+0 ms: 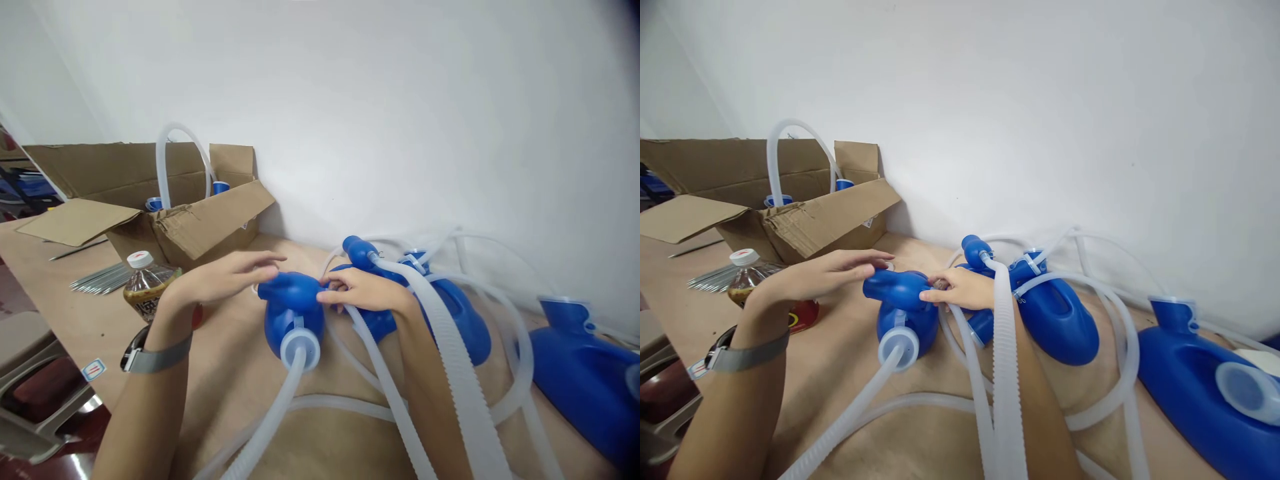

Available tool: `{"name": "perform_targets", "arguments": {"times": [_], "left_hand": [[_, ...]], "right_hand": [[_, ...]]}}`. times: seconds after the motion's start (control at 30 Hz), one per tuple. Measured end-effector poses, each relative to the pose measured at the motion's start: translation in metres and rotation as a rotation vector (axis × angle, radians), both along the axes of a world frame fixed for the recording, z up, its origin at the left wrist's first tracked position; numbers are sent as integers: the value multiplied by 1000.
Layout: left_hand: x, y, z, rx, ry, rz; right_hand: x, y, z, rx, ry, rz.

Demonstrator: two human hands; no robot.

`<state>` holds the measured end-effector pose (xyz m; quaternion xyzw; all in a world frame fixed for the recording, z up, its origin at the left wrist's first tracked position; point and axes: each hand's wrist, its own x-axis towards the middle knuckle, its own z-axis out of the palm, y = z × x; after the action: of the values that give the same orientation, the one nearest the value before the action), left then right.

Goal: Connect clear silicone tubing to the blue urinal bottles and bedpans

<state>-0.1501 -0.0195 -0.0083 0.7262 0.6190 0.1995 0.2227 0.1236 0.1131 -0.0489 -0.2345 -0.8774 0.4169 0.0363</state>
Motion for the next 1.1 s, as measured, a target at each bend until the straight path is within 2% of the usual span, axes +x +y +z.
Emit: {"name": "perform_targets", "arguments": {"times": [0.1,0.2,0.37,0.6,0.8,0.97,1.1], "left_hand": [[5,0,-2,-60,131,-36],[3,8,-9,-67,156,-114],[0,13,-11,-73,114,-148],[0,9,-9,-136,131,-115],[-4,9,-11,-130,150,-94],[-4,8,-14,-124,159,-83],[-5,7,-16,-129,165,-70]], "right_hand": [[1,7,-6,-124,-5,62],[3,10,-9,-218,-3,47],[1,15,-12,-236,41,-22],[-5,20,-15,-228,181,99],[-3,19,-12,-105,203,89],[3,1,2,118,181,-2],[9,-14,7,325,63,-132]]}}
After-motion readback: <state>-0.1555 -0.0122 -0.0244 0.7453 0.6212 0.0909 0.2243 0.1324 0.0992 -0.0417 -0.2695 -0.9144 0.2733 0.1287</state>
